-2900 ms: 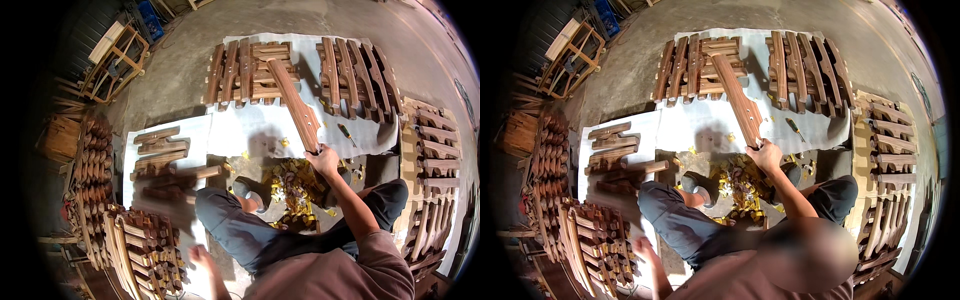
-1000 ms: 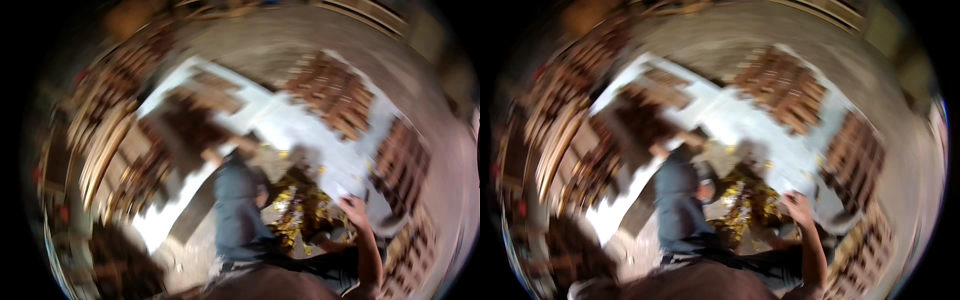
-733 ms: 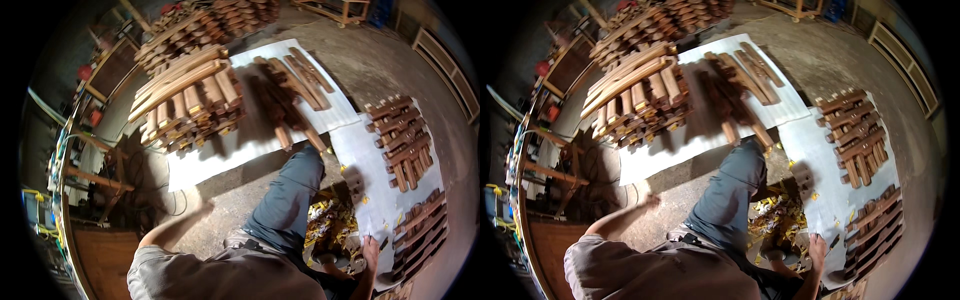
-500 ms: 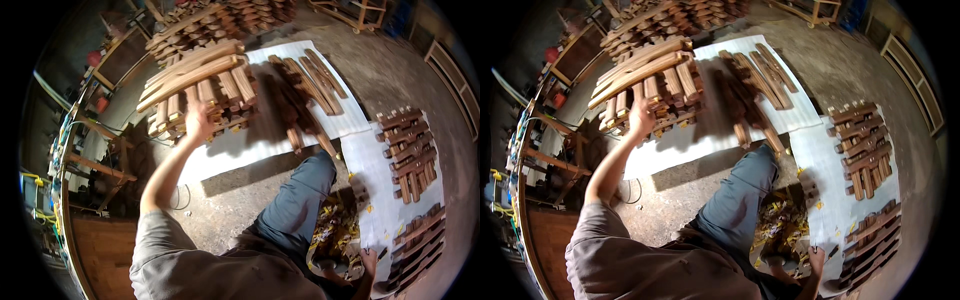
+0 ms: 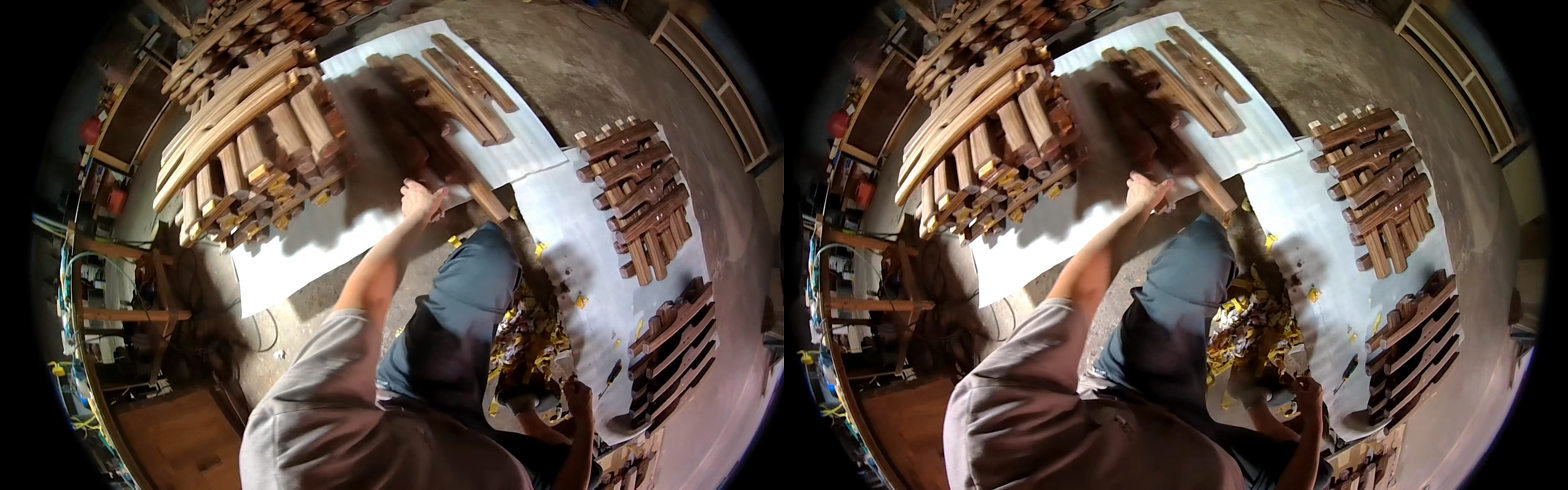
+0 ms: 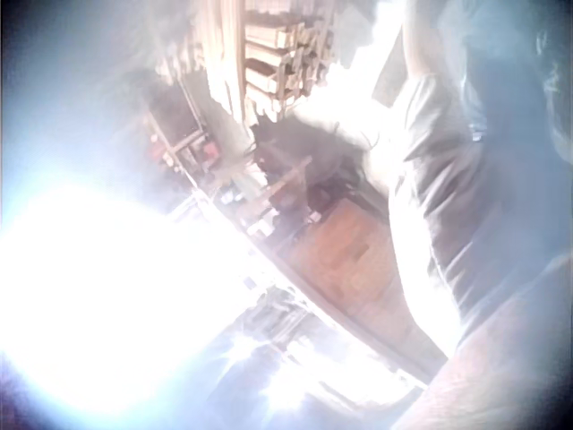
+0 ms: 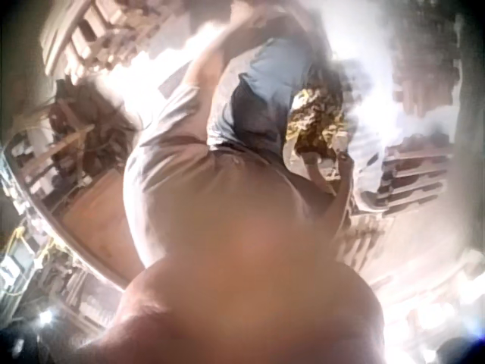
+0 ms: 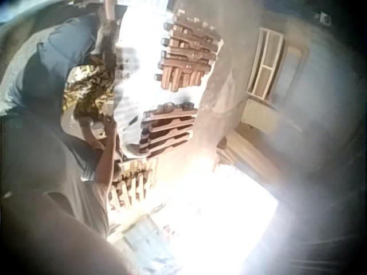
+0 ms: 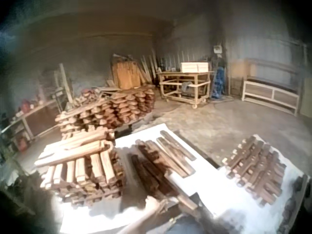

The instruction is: The person sands and scrapes the surfaces and edges of wooden furniture components using a small hand tool while sitting on the floor among several stacks of similar wooden parts.

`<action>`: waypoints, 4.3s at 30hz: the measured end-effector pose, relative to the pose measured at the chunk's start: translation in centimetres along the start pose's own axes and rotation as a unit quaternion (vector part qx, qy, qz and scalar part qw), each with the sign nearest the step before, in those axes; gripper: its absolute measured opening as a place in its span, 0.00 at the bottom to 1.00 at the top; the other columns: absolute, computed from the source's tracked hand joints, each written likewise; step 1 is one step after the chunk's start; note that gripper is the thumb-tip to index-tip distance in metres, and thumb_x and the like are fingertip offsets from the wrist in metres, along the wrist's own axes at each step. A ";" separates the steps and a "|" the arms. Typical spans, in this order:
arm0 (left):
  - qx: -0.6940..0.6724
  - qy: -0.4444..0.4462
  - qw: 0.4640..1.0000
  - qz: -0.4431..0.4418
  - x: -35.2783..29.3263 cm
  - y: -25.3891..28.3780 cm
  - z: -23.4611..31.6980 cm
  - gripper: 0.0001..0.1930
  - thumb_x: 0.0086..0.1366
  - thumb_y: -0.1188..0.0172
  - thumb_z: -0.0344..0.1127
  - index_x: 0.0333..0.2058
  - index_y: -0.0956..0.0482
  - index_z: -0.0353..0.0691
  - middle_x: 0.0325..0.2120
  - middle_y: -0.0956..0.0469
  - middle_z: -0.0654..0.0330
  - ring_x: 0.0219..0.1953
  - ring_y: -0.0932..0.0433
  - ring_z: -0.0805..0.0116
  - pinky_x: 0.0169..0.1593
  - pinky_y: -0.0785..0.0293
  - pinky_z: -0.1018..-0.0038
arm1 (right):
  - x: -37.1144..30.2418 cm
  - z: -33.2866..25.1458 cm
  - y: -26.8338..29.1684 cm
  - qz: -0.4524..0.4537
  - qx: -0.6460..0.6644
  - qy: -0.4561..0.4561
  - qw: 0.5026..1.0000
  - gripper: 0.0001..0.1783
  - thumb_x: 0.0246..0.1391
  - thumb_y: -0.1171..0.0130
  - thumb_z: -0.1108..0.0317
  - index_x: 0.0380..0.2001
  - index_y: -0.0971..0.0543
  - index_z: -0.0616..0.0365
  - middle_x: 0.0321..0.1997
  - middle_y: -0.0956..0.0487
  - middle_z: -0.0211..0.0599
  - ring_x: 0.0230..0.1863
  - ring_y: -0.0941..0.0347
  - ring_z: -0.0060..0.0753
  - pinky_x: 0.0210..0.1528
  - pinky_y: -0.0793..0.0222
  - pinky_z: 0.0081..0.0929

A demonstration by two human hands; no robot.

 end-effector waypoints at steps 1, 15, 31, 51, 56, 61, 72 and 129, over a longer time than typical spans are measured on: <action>0.001 0.022 1.000 -0.016 0.5 -1.1 -0.9 0.49 0.45 0.25 0.55 0.57 0.40 0.31 0.56 0.32 0.42 0.56 0.26 0.49 0.55 0.25 0.63 | -0.5 0.1 0.3 0.009 -0.017 -0.004 1.000 0.16 0.52 0.39 0.60 0.33 0.17 0.65 0.20 0.21 0.37 0.23 0.29 0.25 0.28 0.31 0.29; -0.683 -0.029 0.640 -0.352 -1.9 4.6 1.8 0.16 0.56 0.39 0.28 0.43 0.29 0.32 0.34 0.26 0.54 0.35 0.25 0.62 0.41 0.22 0.66 | 2.1 3.7 -1.9 -0.066 0.057 0.017 0.996 0.14 0.57 0.43 0.63 0.36 0.18 0.64 0.22 0.22 0.33 0.23 0.27 0.23 0.26 0.31 0.26; -0.433 -0.358 0.768 -0.308 -24.2 8.7 23.4 0.28 0.46 0.28 0.25 0.45 0.32 0.37 0.32 0.26 0.62 0.30 0.23 0.71 0.34 0.23 0.71 | -8.4 -31.0 15.9 0.335 0.193 0.271 0.882 0.14 0.51 0.34 0.73 0.43 0.17 0.62 0.35 0.17 0.33 0.36 0.24 0.21 0.43 0.29 0.20; -0.064 -0.440 0.806 -0.391 -34.5 -2.1 17.9 0.38 0.42 0.33 0.32 0.50 0.40 0.19 0.28 0.21 0.39 0.32 0.18 0.43 0.41 0.19 0.61 | -2.6 -30.1 15.7 0.289 0.051 0.163 0.942 0.12 0.46 0.34 0.76 0.38 0.16 0.65 0.32 0.17 0.44 0.30 0.20 0.30 0.36 0.26 0.24; 0.018 -0.429 0.808 -0.404 -35.2 -2.5 18.9 0.40 0.42 0.31 0.35 0.51 0.41 0.19 0.28 0.21 0.39 0.33 0.18 0.42 0.41 0.19 0.61 | -2.7 -29.4 15.2 0.375 -0.008 0.238 0.896 0.10 0.45 0.33 0.75 0.35 0.17 0.62 0.28 0.21 0.43 0.27 0.23 0.43 0.31 0.28 0.30; -0.003 -0.458 0.815 -0.356 -34.9 -2.7 18.3 0.38 0.45 0.31 0.37 0.52 0.39 0.24 0.31 0.20 0.40 0.32 0.17 0.44 0.40 0.19 0.61 | -2.2 -28.0 14.4 0.374 -0.006 0.158 0.914 0.10 0.43 0.31 0.71 0.32 0.17 0.58 0.27 0.20 0.45 0.30 0.22 0.48 0.33 0.27 0.36; -0.086 -0.401 0.785 -0.465 -34.5 -5.7 17.5 0.34 0.43 0.30 0.31 0.51 0.31 0.27 0.39 0.19 0.49 0.41 0.19 0.58 0.48 0.23 0.68 | -4.2 -25.6 14.5 0.384 0.175 0.166 0.891 0.05 0.51 0.38 0.76 0.33 0.21 0.63 0.30 0.17 0.40 0.29 0.20 0.32 0.34 0.26 0.27; -0.171 -0.346 0.732 -0.561 -35.3 -4.1 18.3 0.33 0.44 0.31 0.23 0.52 0.33 0.28 0.38 0.21 0.55 0.39 0.21 0.68 0.44 0.23 0.74 | -9.3 -27.2 14.9 0.377 -0.135 0.163 0.902 0.10 0.49 0.41 0.74 0.37 0.23 0.63 0.29 0.22 0.47 0.31 0.22 0.50 0.35 0.25 0.38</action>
Point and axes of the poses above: each hand's wrist, its own x-axis towards the middle knuckle, its own y-axis out of the back of the hand, z = x × y, the point moved 5 cm from there along x, towards the middle knuckle
